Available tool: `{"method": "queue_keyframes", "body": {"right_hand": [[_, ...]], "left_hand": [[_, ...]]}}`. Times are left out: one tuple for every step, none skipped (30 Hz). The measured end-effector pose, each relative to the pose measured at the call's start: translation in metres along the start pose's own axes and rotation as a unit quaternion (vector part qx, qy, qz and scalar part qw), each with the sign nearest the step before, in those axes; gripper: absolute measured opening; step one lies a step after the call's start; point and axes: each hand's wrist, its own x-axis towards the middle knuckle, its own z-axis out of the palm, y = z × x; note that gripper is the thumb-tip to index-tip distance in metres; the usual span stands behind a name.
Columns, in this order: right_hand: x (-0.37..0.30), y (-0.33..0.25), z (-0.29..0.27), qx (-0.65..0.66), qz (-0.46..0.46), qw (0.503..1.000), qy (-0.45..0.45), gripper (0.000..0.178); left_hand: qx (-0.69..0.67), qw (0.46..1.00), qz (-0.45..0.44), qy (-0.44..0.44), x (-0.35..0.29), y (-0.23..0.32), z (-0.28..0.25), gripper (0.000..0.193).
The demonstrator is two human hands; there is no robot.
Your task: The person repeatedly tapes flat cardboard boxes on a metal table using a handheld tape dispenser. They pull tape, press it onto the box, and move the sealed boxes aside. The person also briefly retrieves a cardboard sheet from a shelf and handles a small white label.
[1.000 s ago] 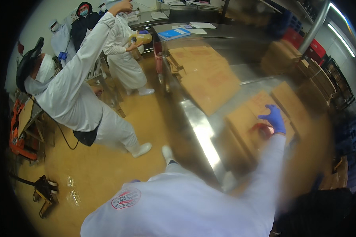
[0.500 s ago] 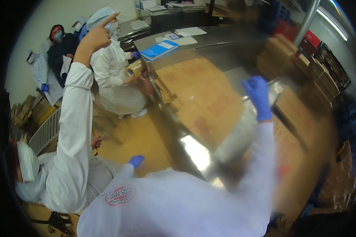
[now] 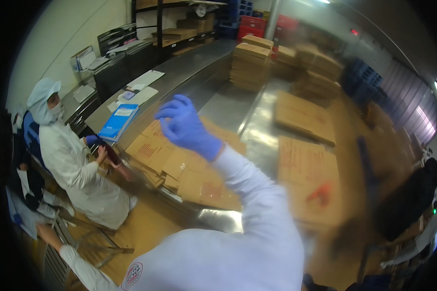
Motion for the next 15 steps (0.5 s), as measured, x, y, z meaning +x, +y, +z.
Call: {"method": "queue_keyframes", "body": {"right_hand": [[0.008, -0.004, 0.007, -0.007, -0.007, 1.000, 0.023, 0.023], [0.016, -0.006, 0.013, -0.013, -0.015, 0.999, 0.046, 0.024], [0.025, -0.008, 0.021, -0.018, -0.026, 0.997, 0.066, 0.025], [0.032, -0.008, 0.030, -0.015, -0.020, 0.996, 0.088, 0.024], [0.038, -0.008, 0.037, -0.012, -0.013, 0.994, 0.111, 0.022], [0.045, -0.012, 0.046, -0.010, -0.008, 0.991, 0.130, 0.021], [0.053, -0.016, 0.055, -0.005, -0.014, 0.989, 0.146, 0.021], [0.063, -0.021, 0.062, -0.001, -0.019, 0.987, 0.162, 0.020], [0.071, -0.025, 0.067, 0.002, -0.026, 0.983, 0.181, 0.020], [0.075, -0.029, 0.071, -0.005, -0.029, 0.981, 0.193, 0.019], [0.078, -0.033, 0.074, -0.012, -0.032, 0.978, 0.206, 0.018], [0.079, -0.035, 0.076, -0.020, -0.033, 0.975, 0.220, 0.018], [0.079, -0.036, 0.075, -0.032, -0.031, 0.971, 0.236, 0.017], [0.077, -0.038, 0.074, -0.045, -0.029, 0.967, 0.250, 0.017], [0.075, -0.040, 0.070, -0.060, -0.026, 0.962, 0.264, 0.016]], "left_hand": [[0.004, 1.000, -0.001, -0.002, 0.005, -0.009, -0.007, 0.041], [0.010, 1.000, 0.001, -0.002, 0.012, -0.019, -0.018, 0.042], [0.011, 1.000, 0.006, -0.002, 0.017, -0.023, -0.026, 0.042], [0.015, 1.000, 0.009, 0.000, 0.020, -0.031, -0.037, 0.042], [0.020, 1.000, 0.014, -0.003, 0.025, -0.034, -0.045, 0.042], [0.020, 1.000, 0.020, -0.003, 0.029, -0.037, -0.052, 0.042], [0.024, 0.999, 0.027, -0.005, 0.032, -0.042, -0.060, 0.042], [0.026, 0.999, 0.039, -0.008, 0.038, -0.042, -0.068, 0.042], [0.029, 0.998, 0.048, -0.009, 0.041, -0.045, -0.075, 0.043], [0.034, 0.998, 0.056, -0.011, 0.046, -0.047, -0.082, 0.043], [0.040, 0.997, 0.066, -0.015, 0.049, -0.049, -0.088, 0.043], [0.046, 0.995, 0.083, -0.013, 0.057, -0.048, -0.097, 0.043], [0.058, 0.994, 0.089, -0.023, 0.059, -0.050, -0.104, 0.044], [0.066, 0.992, 0.099, -0.028, 0.064, -0.051, -0.112, 0.044], [0.077, 0.990, 0.112, -0.034, 0.070, -0.049, -0.120, 0.044]]}}
